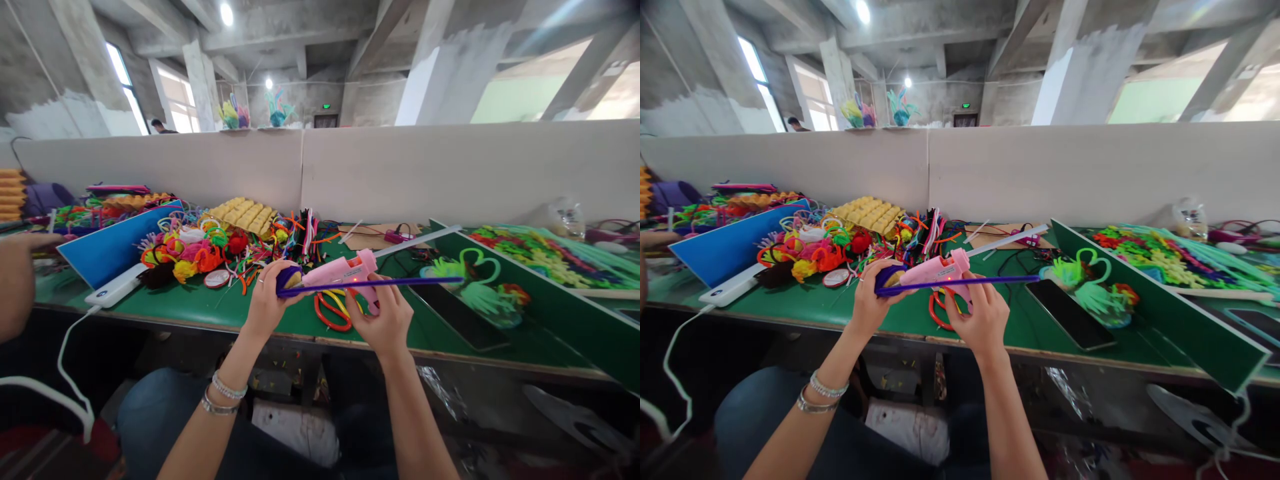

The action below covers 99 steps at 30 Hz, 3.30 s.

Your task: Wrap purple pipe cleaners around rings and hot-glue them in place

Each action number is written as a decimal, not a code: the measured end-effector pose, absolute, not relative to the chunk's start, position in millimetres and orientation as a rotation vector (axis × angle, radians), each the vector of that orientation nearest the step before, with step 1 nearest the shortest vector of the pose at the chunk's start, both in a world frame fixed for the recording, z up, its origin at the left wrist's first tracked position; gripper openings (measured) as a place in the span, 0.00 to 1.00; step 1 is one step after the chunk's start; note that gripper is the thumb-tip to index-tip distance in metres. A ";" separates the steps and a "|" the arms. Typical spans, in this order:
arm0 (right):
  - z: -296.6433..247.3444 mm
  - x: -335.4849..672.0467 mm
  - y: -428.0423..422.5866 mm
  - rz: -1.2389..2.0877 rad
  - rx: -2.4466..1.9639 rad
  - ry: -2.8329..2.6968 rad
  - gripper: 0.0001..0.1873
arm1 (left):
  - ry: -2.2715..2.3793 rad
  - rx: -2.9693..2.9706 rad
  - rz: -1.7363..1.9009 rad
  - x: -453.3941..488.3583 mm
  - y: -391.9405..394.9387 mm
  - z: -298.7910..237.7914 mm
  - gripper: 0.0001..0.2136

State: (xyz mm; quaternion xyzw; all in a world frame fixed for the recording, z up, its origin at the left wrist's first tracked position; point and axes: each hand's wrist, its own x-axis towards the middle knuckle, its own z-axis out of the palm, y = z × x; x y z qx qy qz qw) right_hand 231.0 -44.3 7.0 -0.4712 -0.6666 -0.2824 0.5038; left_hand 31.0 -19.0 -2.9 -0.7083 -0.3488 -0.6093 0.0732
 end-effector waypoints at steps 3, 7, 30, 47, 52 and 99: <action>9.1 230.1 -44.6 -0.696 -1.172 -1.610 0.14 | -1.174 -2.229 -1.875 33.3 -19.1 -2.0 0.23; 10.9 229.9 -43.7 -0.726 -1.161 -1.591 0.15 | -1.274 -2.325 -1.911 34.8 -19.0 0.2 0.22; 11.9 231.8 -43.4 -0.684 -1.113 -1.566 0.14 | -1.337 -2.354 -2.290 34.7 -16.6 -2.3 0.23; 12.9 234.2 -40.8 -0.652 -1.086 -1.541 0.14 | -1.319 -2.366 -2.527 36.0 -15.7 -5.7 0.24; 13.2 234.2 -40.5 -0.649 -1.077 -1.540 0.14 | -1.276 -2.395 -2.632 36.1 -14.0 -7.9 0.25; 6.4 245.0 -34.4 -0.803 -1.292 -1.545 0.18 | -1.086 -2.403 -2.895 40.9 -17.5 -2.9 0.26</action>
